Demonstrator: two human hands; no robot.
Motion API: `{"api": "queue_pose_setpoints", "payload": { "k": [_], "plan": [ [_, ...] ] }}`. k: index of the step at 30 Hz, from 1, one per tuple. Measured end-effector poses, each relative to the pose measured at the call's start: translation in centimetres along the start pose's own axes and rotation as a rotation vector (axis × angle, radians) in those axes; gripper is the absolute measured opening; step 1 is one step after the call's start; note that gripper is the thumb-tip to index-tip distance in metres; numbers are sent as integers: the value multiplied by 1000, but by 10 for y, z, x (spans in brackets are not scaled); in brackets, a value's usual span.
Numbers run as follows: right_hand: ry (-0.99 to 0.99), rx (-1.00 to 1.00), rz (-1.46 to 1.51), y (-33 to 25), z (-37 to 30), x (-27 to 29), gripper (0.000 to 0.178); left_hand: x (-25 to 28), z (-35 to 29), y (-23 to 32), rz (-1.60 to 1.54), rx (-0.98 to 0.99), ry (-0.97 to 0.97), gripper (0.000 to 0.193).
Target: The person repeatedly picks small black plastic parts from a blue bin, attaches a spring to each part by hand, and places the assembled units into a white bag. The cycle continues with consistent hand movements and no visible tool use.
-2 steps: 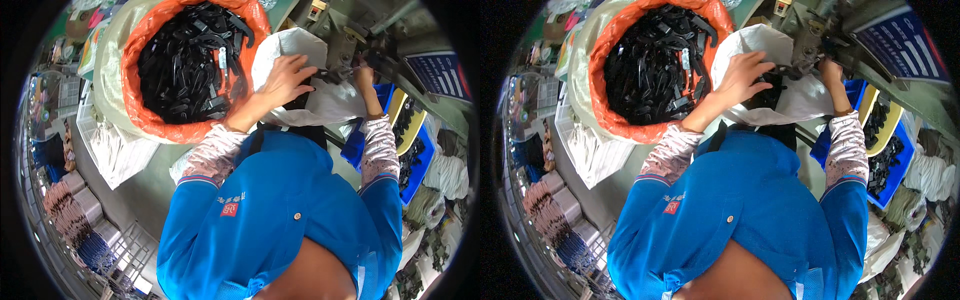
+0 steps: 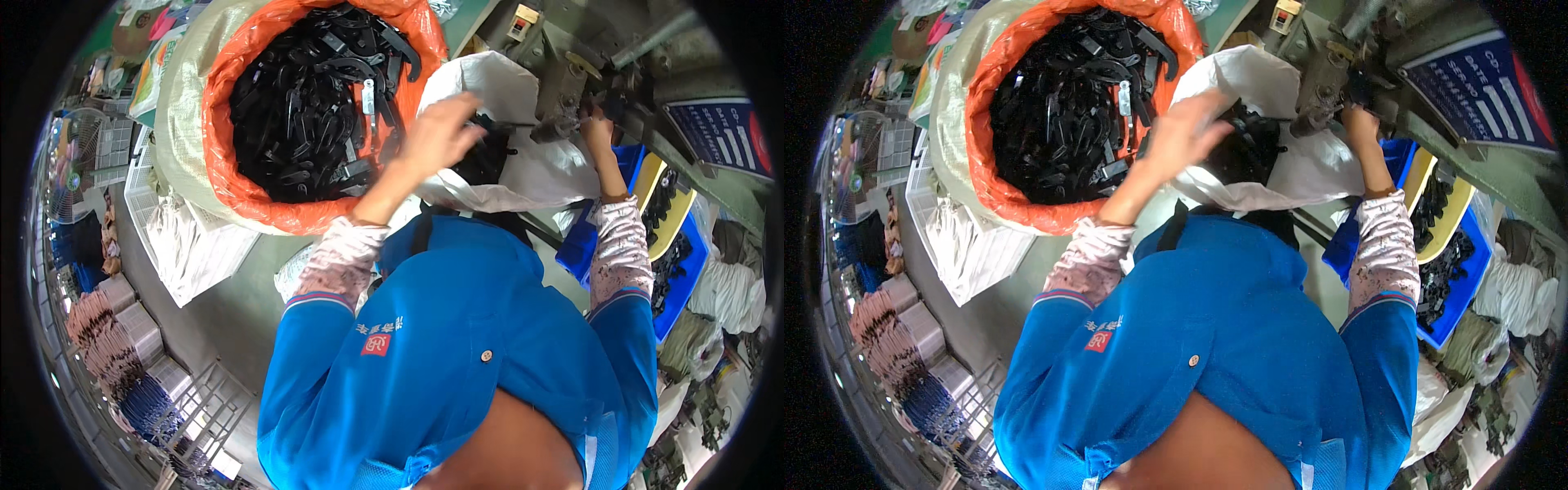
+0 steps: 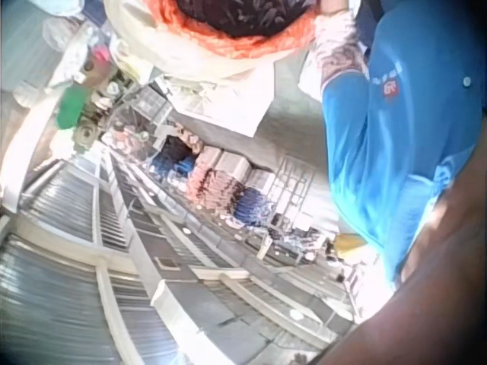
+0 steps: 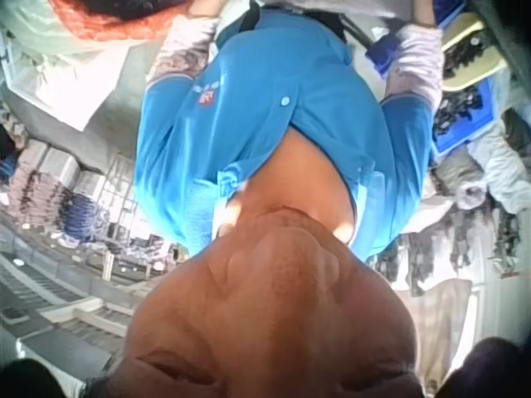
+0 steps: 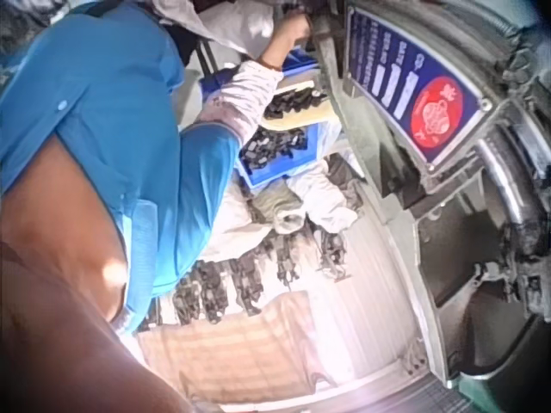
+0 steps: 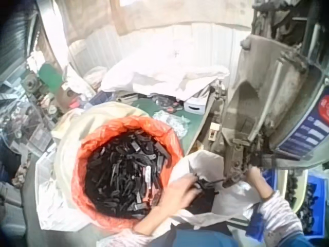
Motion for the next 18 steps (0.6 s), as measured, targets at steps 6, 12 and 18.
{"api": "queue_pose_setpoints", "payload": {
  "k": [6, 12, 18],
  "plan": [
    [-322, -559, 707, 34, -8, -12, 19, 39, -71, -206, 418, 971, -286, 53],
    [-208, -718, 2062, -51, -25, 133, 17, 75, -97, -221, 137, 905, 179, 36],
    [-216, -679, 1942, -49, -26, 149, 19, 100, -61, -169, -728, 874, 542, 29]
  ]
}}
Point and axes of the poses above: each hand's wrist, its own z-axis towards the middle knuckle, its own x-axis out of the back of the hand, y = z × x, the point moved 10 cm from there along z, towards the middle knuckle, and after that the axes turned 2 degrees about -y, right-handed, at the moved point
